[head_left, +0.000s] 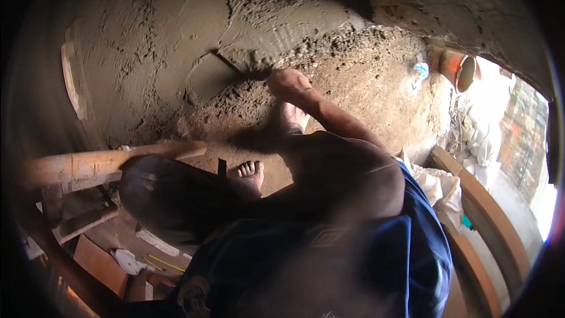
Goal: The person applies wet cement to a wall using a trowel. They scoop the material from a pile on the floor and spread it across the surface, smoothing it out with consistent strokes.
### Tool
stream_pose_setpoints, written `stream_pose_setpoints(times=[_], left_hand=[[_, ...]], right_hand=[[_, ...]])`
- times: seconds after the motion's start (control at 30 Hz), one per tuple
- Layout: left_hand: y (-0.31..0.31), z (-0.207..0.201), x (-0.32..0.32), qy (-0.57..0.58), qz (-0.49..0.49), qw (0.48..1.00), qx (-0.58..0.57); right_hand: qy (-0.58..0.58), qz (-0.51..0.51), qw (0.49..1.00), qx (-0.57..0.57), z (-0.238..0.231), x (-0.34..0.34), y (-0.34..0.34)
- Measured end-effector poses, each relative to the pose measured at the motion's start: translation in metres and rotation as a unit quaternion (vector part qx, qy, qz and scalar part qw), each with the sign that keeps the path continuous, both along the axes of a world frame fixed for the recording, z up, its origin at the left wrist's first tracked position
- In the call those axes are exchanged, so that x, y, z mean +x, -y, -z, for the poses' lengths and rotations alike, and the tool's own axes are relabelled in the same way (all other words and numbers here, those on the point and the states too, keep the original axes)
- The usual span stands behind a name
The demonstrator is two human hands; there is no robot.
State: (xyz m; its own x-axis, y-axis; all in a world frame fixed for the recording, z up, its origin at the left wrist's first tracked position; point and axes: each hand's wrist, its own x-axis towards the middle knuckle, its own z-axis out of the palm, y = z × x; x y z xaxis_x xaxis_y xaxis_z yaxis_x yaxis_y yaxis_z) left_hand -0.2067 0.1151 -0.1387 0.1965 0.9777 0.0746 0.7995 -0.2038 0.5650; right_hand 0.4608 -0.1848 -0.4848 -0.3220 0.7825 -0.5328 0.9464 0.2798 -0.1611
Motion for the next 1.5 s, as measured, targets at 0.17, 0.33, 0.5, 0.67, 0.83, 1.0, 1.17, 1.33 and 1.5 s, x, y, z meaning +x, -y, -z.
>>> stream_pose_setpoints(times=[0.17,0.33,0.5,0.67,0.83,1.0,1.17,1.33,1.5], left_hand=[[-0.016,0.007,-0.003,-0.010,0.011,1.000,0.008],[-0.016,0.002,-0.002,-0.011,0.017,1.000,0.004],[-0.011,0.004,0.005,-0.023,-0.009,1.000,0.018],[-0.008,0.009,0.009,-0.027,-0.023,0.999,0.022],[-0.003,0.003,0.014,-0.026,-0.041,0.998,0.034],[0.000,0.016,0.025,-0.007,-0.047,0.999,0.025],[0.000,0.021,0.028,0.001,-0.055,0.998,0.023],[-0.008,0.023,0.034,0.005,-0.053,0.998,0.021],[-0.008,0.011,0.032,-0.003,-0.057,0.998,0.025]], right_hand=[[0.198,0.002,0.979,-0.039,0.021,0.099,0.039],[0.100,0.606,0.786,-0.067,-0.016,0.201,0.080],[-0.016,0.494,0.869,0.019,-0.024,0.157,0.072],[0.169,0.041,0.985,-0.020,0.008,0.094,0.059],[-0.042,0.614,0.785,-0.064,-0.045,0.177,0.048],[-0.058,0.700,0.712,-0.007,-0.057,0.225,0.062],[-0.319,0.710,0.617,-0.113,-0.052,0.160,0.038],[-0.190,0.437,0.855,-0.204,-0.018,0.072,0.034],[-0.065,0.399,0.900,-0.165,-0.007,0.133,0.023]])
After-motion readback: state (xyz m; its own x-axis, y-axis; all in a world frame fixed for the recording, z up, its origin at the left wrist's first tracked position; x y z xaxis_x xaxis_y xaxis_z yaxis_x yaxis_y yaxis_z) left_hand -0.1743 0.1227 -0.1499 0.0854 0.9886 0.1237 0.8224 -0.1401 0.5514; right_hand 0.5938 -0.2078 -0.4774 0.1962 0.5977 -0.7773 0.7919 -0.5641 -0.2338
